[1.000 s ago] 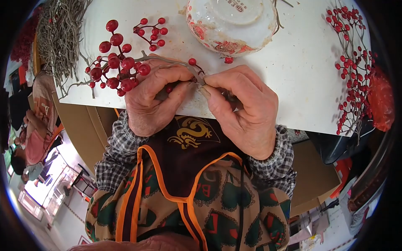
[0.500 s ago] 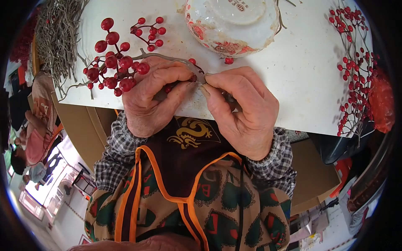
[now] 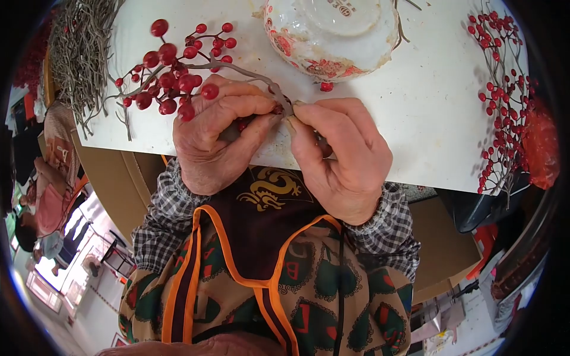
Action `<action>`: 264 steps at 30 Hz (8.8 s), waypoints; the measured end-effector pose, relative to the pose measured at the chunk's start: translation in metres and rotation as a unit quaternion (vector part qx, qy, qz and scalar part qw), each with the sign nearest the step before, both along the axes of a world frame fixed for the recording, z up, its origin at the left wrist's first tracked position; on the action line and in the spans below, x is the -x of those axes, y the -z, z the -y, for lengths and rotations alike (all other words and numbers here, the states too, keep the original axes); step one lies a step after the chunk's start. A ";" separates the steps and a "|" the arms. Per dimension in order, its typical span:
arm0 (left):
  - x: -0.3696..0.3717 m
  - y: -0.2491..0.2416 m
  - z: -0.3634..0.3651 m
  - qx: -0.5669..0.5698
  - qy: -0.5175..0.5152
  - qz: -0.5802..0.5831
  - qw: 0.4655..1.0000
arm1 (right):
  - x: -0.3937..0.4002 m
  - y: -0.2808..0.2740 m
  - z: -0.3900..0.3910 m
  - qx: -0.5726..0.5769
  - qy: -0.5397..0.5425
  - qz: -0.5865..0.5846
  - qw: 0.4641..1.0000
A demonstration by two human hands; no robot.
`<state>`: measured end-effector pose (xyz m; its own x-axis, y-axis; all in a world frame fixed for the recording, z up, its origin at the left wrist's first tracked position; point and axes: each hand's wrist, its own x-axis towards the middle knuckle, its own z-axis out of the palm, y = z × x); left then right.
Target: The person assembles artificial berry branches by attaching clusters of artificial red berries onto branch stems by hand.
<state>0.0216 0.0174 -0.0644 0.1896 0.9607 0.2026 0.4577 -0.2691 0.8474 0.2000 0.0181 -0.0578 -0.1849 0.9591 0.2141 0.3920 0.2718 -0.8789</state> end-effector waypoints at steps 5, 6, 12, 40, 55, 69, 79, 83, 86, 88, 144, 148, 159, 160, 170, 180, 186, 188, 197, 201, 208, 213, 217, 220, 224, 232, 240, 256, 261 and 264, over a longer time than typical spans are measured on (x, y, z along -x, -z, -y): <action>-0.002 -0.005 -0.002 0.002 0.000 0.002 1.000 | -0.005 0.004 -0.001 0.006 -0.012 -0.032 0.999; -0.001 -0.004 -0.002 -0.003 0.007 -0.011 1.000 | -0.005 0.004 -0.001 0.013 -0.012 -0.036 0.999; -0.001 -0.003 -0.002 -0.007 0.013 -0.011 1.000 | -0.005 0.002 -0.003 0.003 -0.024 -0.028 0.999; 0.002 -0.005 -0.005 -0.007 0.025 -0.025 0.999 | -0.001 0.003 -0.004 -0.001 -0.007 -0.015 1.000; 0.018 -0.012 0.008 0.057 0.002 0.088 0.994 | 0.004 -0.012 0.001 0.150 -0.008 -0.141 0.979; 0.021 -0.013 0.015 0.050 -0.047 0.074 0.995 | 0.024 -0.005 -0.004 0.025 -0.058 -0.091 0.994; 0.020 -0.009 0.016 0.059 -0.040 0.060 0.996 | 0.020 -0.001 -0.003 0.025 -0.050 -0.087 0.995; 0.019 -0.009 0.015 0.048 -0.042 0.063 0.996 | 0.022 -0.003 -0.004 0.014 -0.051 -0.073 0.996; 0.021 -0.007 0.014 0.035 -0.039 0.054 0.997 | 0.024 -0.003 -0.004 0.016 -0.048 -0.072 0.996; 0.019 -0.009 0.014 0.039 -0.048 0.050 0.997 | 0.023 -0.003 -0.003 0.012 -0.046 -0.069 0.996; 0.006 -0.004 0.006 -0.012 -0.096 0.042 0.994 | 0.032 0.000 0.002 -0.064 0.012 -0.004 0.998; 0.008 -0.003 0.003 -0.017 -0.102 0.055 0.993 | 0.032 0.000 0.001 -0.059 0.011 -0.004 0.998; 0.004 -0.004 0.003 -0.033 -0.106 0.016 0.994 | 0.030 0.000 0.001 -0.054 0.034 0.008 0.998; 0.004 -0.004 0.003 -0.031 -0.105 0.005 0.994 | 0.030 0.001 0.001 -0.058 0.032 0.005 0.998; 0.008 -0.002 0.000 -0.049 -0.103 0.018 0.993 | 0.035 0.001 0.000 -0.049 0.023 0.001 0.999; 0.006 -0.002 0.000 -0.042 -0.109 0.013 0.993 | 0.032 0.002 -0.002 -0.044 0.019 0.000 0.999; 0.006 0.000 0.000 -0.051 -0.109 0.006 0.993 | 0.033 0.003 -0.002 -0.033 0.019 -0.008 0.999; 0.005 -0.001 0.001 -0.041 -0.111 0.007 0.993 | 0.032 0.001 -0.002 -0.023 0.018 -0.012 0.999; 0.006 -0.005 0.000 -0.012 -0.104 0.083 0.991 | 0.028 -0.004 -0.004 0.089 0.023 -0.179 0.980; 0.008 -0.007 0.003 0.044 -0.111 0.178 0.977 | 0.025 -0.005 -0.002 0.117 0.012 -0.191 0.975; 0.021 -0.013 0.004 0.144 -0.109 0.301 0.936 | 0.026 -0.011 -0.002 0.139 -0.001 -0.187 0.973; 0.026 -0.015 0.005 0.179 -0.104 0.370 0.906 | 0.029 -0.014 -0.004 0.126 -0.028 -0.171 0.977; 0.032 -0.016 0.007 0.194 -0.099 0.383 0.898 | 0.032 -0.015 -0.007 0.117 -0.045 -0.160 0.979; 0.035 -0.017 0.008 0.225 -0.093 0.368 0.897 | 0.036 -0.019 -0.009 0.097 -0.055 -0.135 0.985; 0.034 -0.021 0.009 0.242 -0.095 0.380 0.888 | 0.038 -0.019 -0.010 0.075 -0.070 -0.110 0.989; 0.041 -0.019 0.005 0.222 -0.039 0.374 0.900 | 0.043 -0.017 -0.013 0.046 -0.064 -0.104 0.991; 0.042 -0.015 0.004 0.199 -0.016 0.383 0.902 | 0.047 -0.014 -0.018 0.021 -0.072 -0.100 0.992; 0.037 -0.007 0.007 0.130 -0.047 0.286 0.948 | 0.045 -0.014 -0.017 -0.003 -0.066 -0.084 0.994; 0.037 -0.007 0.006 0.093 -0.036 0.233 0.967 | 0.042 -0.010 -0.017 0.014 -0.075 -0.098 0.992; 0.036 -0.004 0.006 0.071 -0.033 0.236 0.969 | 0.038 -0.010 -0.017 0.020 -0.079 -0.092 0.992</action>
<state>-0.0143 0.0112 -0.0601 0.0456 0.9920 0.1176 0.0231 -0.1188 0.9927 0.1619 0.0349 -0.0476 -0.2950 0.9298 0.2203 0.1792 0.2803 -0.9430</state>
